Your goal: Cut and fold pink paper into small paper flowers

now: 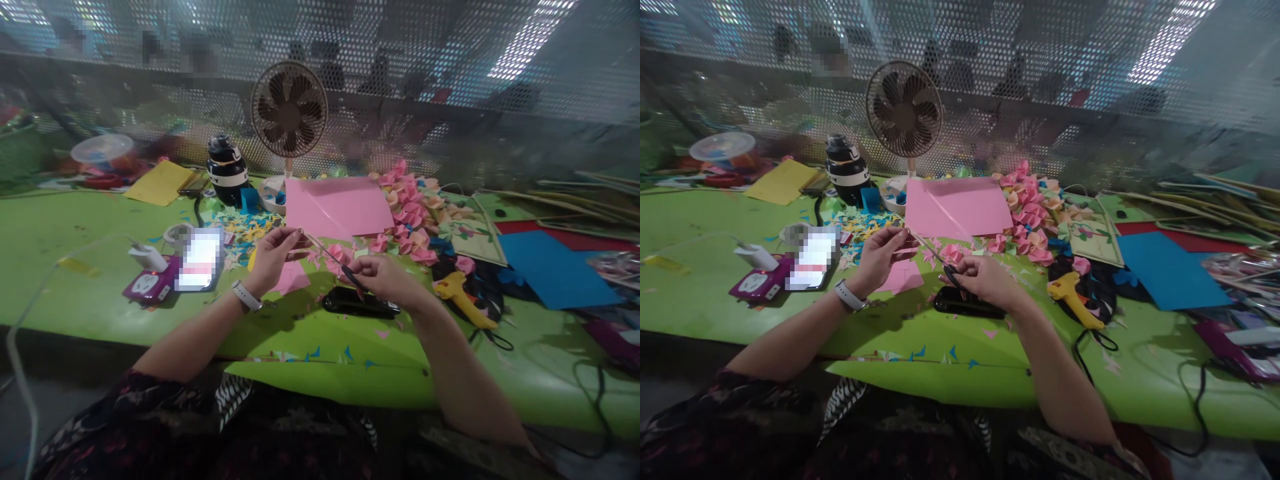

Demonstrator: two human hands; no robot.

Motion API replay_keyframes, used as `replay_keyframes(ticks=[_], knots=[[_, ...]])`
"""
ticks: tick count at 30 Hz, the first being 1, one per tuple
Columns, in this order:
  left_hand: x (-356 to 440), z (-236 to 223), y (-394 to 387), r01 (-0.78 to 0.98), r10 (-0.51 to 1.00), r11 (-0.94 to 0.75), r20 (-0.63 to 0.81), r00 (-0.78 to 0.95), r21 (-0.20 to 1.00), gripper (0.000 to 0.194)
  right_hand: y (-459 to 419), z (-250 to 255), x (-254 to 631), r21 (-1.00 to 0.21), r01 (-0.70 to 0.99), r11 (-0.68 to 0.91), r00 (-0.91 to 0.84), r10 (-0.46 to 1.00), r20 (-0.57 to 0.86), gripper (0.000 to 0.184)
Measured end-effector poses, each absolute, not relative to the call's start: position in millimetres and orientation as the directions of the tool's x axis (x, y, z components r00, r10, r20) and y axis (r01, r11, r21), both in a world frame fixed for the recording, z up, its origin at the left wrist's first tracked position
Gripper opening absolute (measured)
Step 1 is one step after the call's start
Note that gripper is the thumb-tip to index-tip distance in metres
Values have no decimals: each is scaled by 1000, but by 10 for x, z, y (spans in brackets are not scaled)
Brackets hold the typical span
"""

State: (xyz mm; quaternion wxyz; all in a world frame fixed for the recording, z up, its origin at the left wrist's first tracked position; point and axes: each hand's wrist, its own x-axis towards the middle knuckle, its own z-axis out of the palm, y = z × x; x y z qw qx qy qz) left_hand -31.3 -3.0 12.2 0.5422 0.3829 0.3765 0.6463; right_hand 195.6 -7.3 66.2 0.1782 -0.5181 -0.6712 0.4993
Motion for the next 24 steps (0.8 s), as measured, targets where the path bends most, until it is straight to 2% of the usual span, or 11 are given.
replay_keyframes(ticks=[5, 14, 24], knots=[[-323, 127, -22, -407, 990, -121, 81, -116, 905, 26, -51, 615, 1988, -871, 491, -20, -415, 874, -254, 34], [-338, 96, 10, -368, 988, -139, 103, -116, 919, 27, -53, 614, 1994, -858, 512, -35, -414, 865, -282, 42], [-314, 98, -9, -349, 984, -166, 134, -115, 922, 23, -84, 660, 1945, -861, 506, -50, -397, 873, -284, 41]])
